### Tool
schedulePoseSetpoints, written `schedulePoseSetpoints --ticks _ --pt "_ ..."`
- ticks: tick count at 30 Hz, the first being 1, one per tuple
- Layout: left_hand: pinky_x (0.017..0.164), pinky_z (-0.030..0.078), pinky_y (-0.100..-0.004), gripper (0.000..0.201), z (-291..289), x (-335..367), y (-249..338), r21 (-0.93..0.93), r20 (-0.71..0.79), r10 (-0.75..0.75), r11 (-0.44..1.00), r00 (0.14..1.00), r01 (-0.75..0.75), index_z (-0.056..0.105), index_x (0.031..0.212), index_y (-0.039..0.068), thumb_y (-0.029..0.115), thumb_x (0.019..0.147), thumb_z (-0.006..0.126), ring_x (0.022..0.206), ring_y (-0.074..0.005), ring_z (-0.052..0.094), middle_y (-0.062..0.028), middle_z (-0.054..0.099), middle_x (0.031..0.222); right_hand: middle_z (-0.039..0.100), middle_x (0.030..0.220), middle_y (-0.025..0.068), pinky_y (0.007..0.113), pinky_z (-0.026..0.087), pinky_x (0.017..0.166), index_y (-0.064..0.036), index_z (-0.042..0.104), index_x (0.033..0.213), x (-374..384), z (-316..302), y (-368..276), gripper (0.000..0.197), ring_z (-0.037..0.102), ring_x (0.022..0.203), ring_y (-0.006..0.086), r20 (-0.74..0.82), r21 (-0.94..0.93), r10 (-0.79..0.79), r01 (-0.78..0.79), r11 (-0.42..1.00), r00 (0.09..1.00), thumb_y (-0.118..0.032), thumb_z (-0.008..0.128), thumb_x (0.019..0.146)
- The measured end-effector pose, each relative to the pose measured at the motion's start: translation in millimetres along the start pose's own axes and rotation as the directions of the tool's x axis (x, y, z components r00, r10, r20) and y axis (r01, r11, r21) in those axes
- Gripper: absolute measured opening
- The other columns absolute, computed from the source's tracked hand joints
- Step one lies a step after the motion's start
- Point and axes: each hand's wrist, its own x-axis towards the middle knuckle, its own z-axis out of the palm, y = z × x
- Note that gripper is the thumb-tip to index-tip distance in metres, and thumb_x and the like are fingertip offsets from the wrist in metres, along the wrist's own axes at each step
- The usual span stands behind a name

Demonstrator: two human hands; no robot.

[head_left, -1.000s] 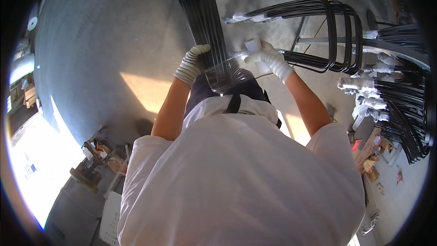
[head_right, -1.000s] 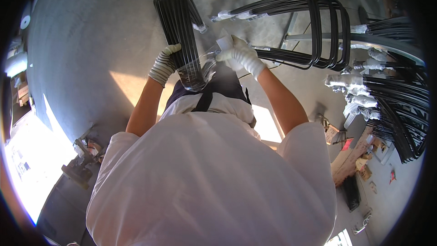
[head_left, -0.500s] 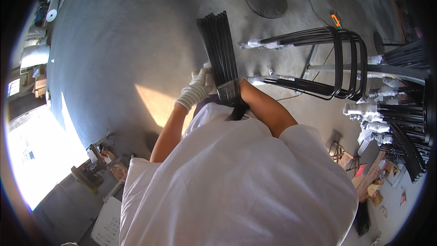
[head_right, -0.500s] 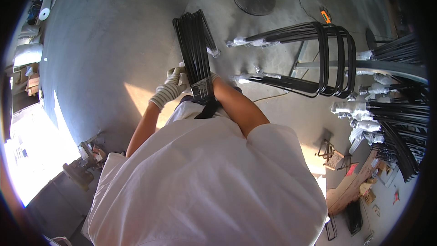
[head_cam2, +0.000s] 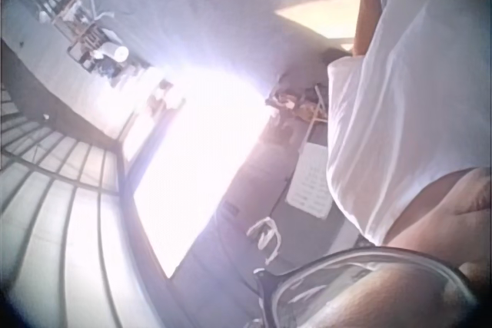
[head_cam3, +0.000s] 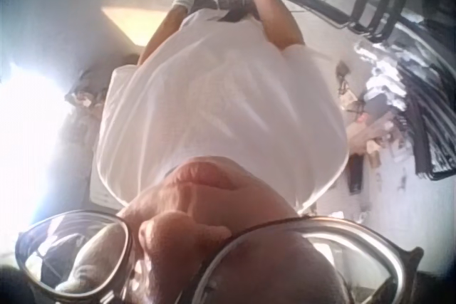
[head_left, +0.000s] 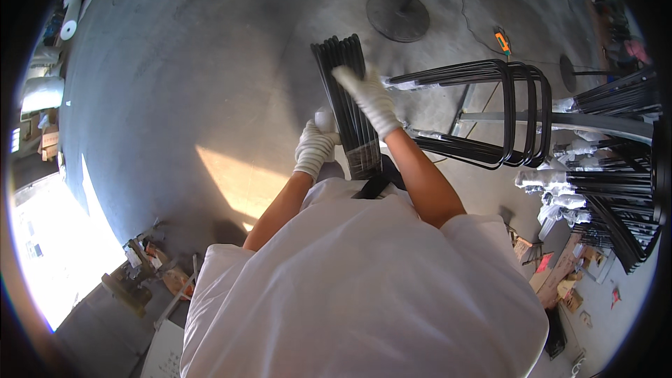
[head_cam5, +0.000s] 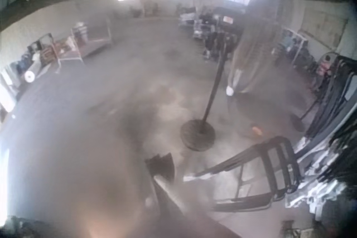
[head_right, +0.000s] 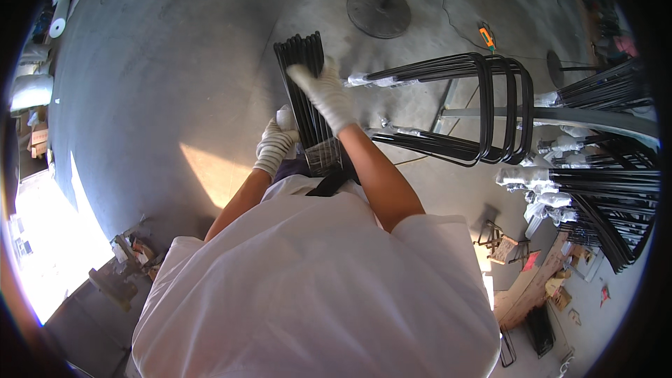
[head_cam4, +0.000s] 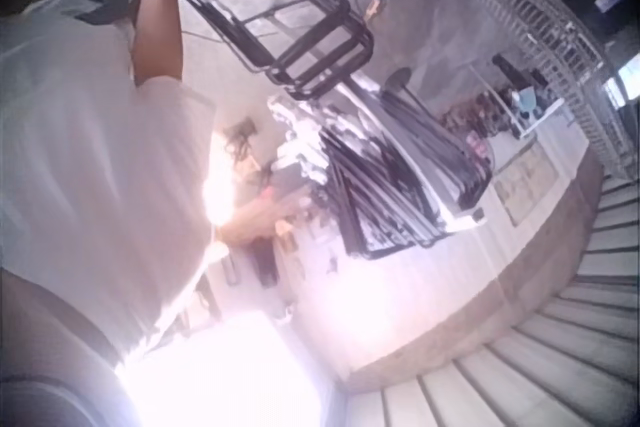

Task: The person wraps bundles of black metal frames with plastic wrap by hand. They pull the wrap from a small roll, circling it around the frames multiple times to secure them together before picking up the next bundle.

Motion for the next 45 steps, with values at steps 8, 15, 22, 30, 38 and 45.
schedulePoseSetpoints --ticks 8,15,22,30,38,45 --pt "0.079 0.045 -0.0364 0.068 -9 -3 10 0.023 -0.005 -0.016 1.000 1.000 0.016 0.048 0.106 0.002 0.032 0.051 0.077 0.092 -0.0301 0.058 -0.0171 0.060 0.096 0.026 0.126 0.0297 0.042 0.040 0.086 -0.0202 0.009 0.136 33 52 -57 0.102 0.041 0.109 0.0364 -0.300 -0.860 0.042 -0.289 0.421 0.953 -0.041 0.070 0.058" --pt "0.062 0.048 -0.0306 0.043 -36 -67 37 -0.804 0.244 0.155 0.584 0.957 0.110 0.052 0.100 0.004 0.019 0.065 0.070 0.071 -0.0185 0.056 -0.0074 0.056 0.082 0.033 0.123 0.0242 0.042 0.039 0.088 -0.0228 0.015 0.136 24 50 -51 0.099 0.040 0.111 0.0358 -0.276 -0.822 0.051 -0.263 0.506 0.960 -0.045 0.070 0.057" --pt "0.066 0.052 -0.0337 0.050 4 -41 36 -0.723 0.330 0.213 0.683 0.920 0.101 0.045 0.111 0.003 0.010 0.066 0.067 0.079 -0.0220 0.059 -0.0095 0.055 0.093 0.047 0.119 0.0179 0.041 0.033 0.095 -0.0114 0.037 0.126 -23 -12 -14 0.070 0.044 0.113 0.0264 0.380 -0.188 0.189 -0.124 0.974 0.906 -0.046 0.064 0.072" --pt "0.070 0.054 -0.0381 0.049 21 -14 21 -0.665 0.477 0.343 0.743 0.809 0.076 0.046 0.106 -0.006 -0.005 0.059 0.060 0.079 -0.0308 0.060 -0.0163 0.054 0.092 0.055 0.097 0.0092 0.030 0.048 0.070 -0.0033 0.038 0.116 -61 -23 50 0.062 0.056 0.082 0.0175 0.107 0.371 0.126 -0.157 0.915 0.986 -0.006 0.071 0.063" --pt "0.105 0.015 -0.0448 0.064 -53 -19 89 0.710 0.627 0.707 -0.346 0.327 -0.614 0.032 0.129 0.010 0.011 0.070 0.059 0.127 -0.0233 0.025 -0.0099 0.031 0.135 0.058 0.079 0.0077 0.029 0.046 0.065 -0.0005 0.054 0.094 -79 -35 42 0.041 0.056 0.072 0.0163 0.056 0.037 0.120 -0.122 0.992 0.991 -0.017 0.070 0.060" --pt "0.104 0.017 -0.0422 0.043 -17 55 106 0.289 0.804 0.568 -0.632 -0.176 -0.719 0.046 0.105 0.005 0.016 0.065 0.056 0.105 -0.0224 0.043 -0.0060 0.049 0.104 0.059 0.084 0.0102 0.030 0.045 0.071 -0.0005 0.053 0.098 -75 -44 30 0.048 0.057 0.077 0.0203 0.069 -0.306 0.133 -0.105 0.946 0.989 -0.018 0.071 0.057"
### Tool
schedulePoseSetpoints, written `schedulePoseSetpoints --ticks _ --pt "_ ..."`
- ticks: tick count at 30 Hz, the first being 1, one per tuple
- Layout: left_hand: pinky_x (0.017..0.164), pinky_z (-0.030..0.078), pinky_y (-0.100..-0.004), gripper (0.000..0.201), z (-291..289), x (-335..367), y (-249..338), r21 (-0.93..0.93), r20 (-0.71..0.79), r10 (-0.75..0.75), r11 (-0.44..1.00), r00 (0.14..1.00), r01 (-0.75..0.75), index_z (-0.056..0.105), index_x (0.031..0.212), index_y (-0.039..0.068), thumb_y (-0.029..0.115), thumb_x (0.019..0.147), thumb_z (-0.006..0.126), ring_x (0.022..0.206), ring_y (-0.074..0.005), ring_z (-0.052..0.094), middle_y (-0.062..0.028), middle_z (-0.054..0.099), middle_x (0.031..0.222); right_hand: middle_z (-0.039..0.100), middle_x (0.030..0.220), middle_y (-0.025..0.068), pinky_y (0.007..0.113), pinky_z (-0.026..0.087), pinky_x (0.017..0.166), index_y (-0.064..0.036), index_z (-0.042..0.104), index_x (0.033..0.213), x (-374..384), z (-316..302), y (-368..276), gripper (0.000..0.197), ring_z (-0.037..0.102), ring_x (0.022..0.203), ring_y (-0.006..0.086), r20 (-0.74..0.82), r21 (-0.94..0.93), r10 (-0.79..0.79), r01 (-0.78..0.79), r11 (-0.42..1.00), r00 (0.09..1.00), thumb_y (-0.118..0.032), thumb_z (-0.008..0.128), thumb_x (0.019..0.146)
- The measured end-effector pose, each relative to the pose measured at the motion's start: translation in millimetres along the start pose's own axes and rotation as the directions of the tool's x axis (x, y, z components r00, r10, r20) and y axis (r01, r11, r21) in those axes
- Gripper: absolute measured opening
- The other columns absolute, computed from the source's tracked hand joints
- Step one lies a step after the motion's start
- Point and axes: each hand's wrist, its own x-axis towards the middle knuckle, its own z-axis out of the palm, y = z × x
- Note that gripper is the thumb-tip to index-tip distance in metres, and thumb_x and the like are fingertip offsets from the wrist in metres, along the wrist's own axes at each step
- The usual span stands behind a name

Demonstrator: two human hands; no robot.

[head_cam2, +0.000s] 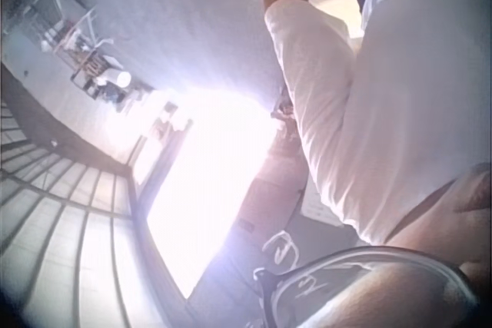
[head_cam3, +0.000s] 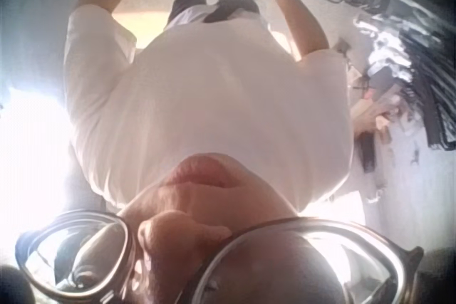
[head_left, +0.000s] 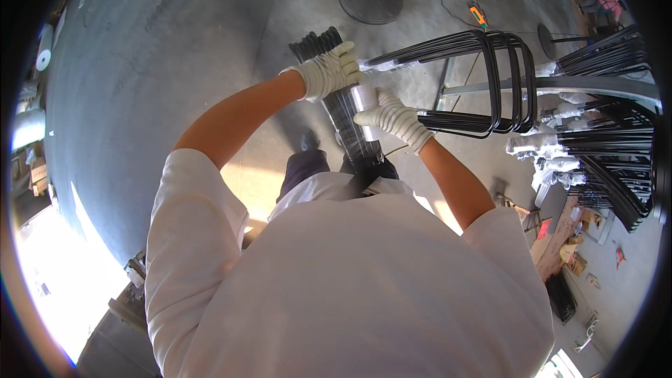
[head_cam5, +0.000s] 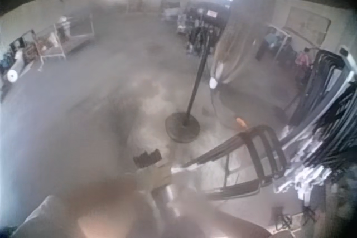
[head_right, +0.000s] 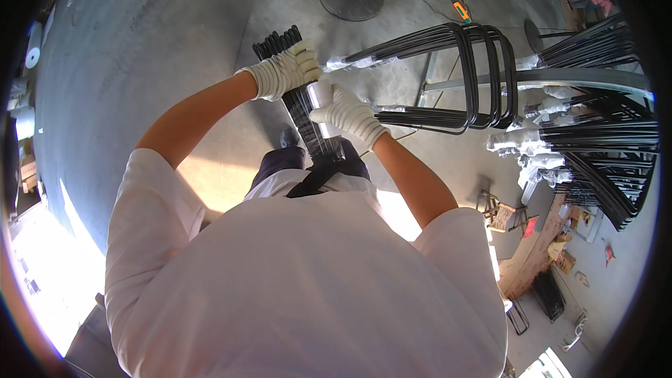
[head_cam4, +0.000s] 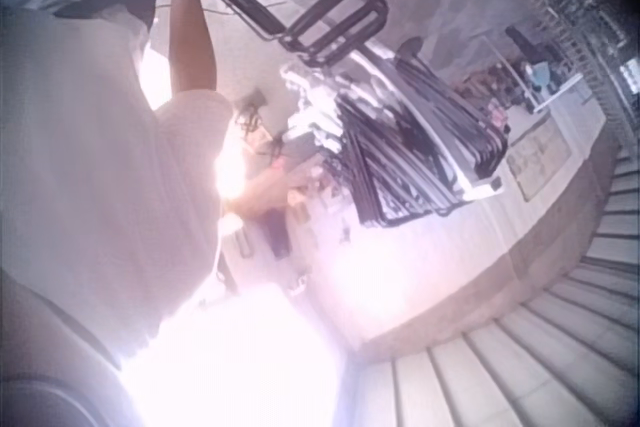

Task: The person wraps bundles of black metal frames with plastic wrap by hand. They pull the wrap from a small roll, circling it around the frames multiple times to secure them together before picking up the next bundle.

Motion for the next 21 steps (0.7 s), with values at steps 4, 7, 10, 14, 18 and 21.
schedulePoseSetpoints --ticks 4,7,10,14,18,21 --pt "0.100 0.023 -0.0404 0.041 -12 1 -3 0.015 0.030 0.101 0.995 0.994 -0.102 0.047 0.095 0.005 0.014 0.058 0.060 0.097 -0.0237 0.047 -0.0074 0.050 0.094 0.060 0.090 0.0122 0.032 0.045 0.075 -0.0022 0.051 0.103 2 -27 -21 0.058 0.057 0.082 0.0242 -0.111 -0.257 -0.037 0.007 0.966 0.993 -0.019 0.075 0.053" --pt "0.097 0.026 -0.0387 0.038 -20 1 -3 0.040 0.049 0.118 0.992 0.992 -0.120 0.048 0.091 0.007 0.014 0.056 0.061 0.093 -0.0232 0.048 -0.0064 0.049 0.090 0.060 0.091 0.0113 0.033 0.046 0.071 -0.0010 0.050 0.107 33 -42 -4 0.064 0.058 0.081 0.0231 0.010 -0.042 0.053 -0.052 0.998 0.999 -0.012 0.077 0.050" --pt "0.097 0.025 -0.0372 0.042 -4 0 -7 -0.046 -0.037 0.125 0.991 0.992 -0.126 0.047 0.094 0.008 0.016 0.056 0.062 0.094 -0.0215 0.047 -0.0055 0.049 0.094 0.060 0.082 0.0112 0.039 0.049 0.057 0.0013 0.053 0.102 78 -31 47 0.056 0.059 0.066 0.0237 0.062 0.219 0.215 -0.223 0.950 0.975 0.003 0.072 0.049" --pt "0.102 0.019 -0.0392 0.043 -9 8 -9 -0.033 0.092 0.152 0.988 0.984 -0.150 0.047 0.098 0.009 0.019 0.059 0.062 0.099 -0.0202 0.047 -0.0015 0.050 0.096 0.059 0.077 0.0135 0.041 0.046 0.064 -0.0003 0.058 0.091 117 7 92 0.039 0.056 0.075 0.0293 0.422 0.380 0.332 -0.497 0.780 0.844 -0.016 0.070 0.058" --pt "0.107 0.013 -0.0412 0.044 -26 0 -10 0.037 0.231 0.173 0.982 0.957 -0.187 0.048 0.098 0.011 0.023 0.057 0.063 0.103 -0.0194 0.047 0.0003 0.051 0.099 0.059 0.076 0.0122 0.039 0.046 0.064 -0.0011 0.058 0.089 133 50 77 0.034 0.056 0.073 0.0273 0.515 0.514 0.207 -0.492 0.703 0.832 -0.017 0.069 0.061" --pt "0.105 0.018 -0.0410 0.059 -43 -5 -8 -0.057 0.370 -0.083 0.992 0.925 0.112 0.039 0.117 0.014 0.014 0.063 0.061 0.108 -0.0205 0.045 -0.0032 0.049 0.106 0.059 0.075 0.0112 0.038 0.046 0.064 -0.0017 0.058 0.088 136 62 68 0.031 0.055 0.072 0.0257 0.538 0.611 0.135 -0.495 0.617 0.832 -0.017 0.068 0.063"
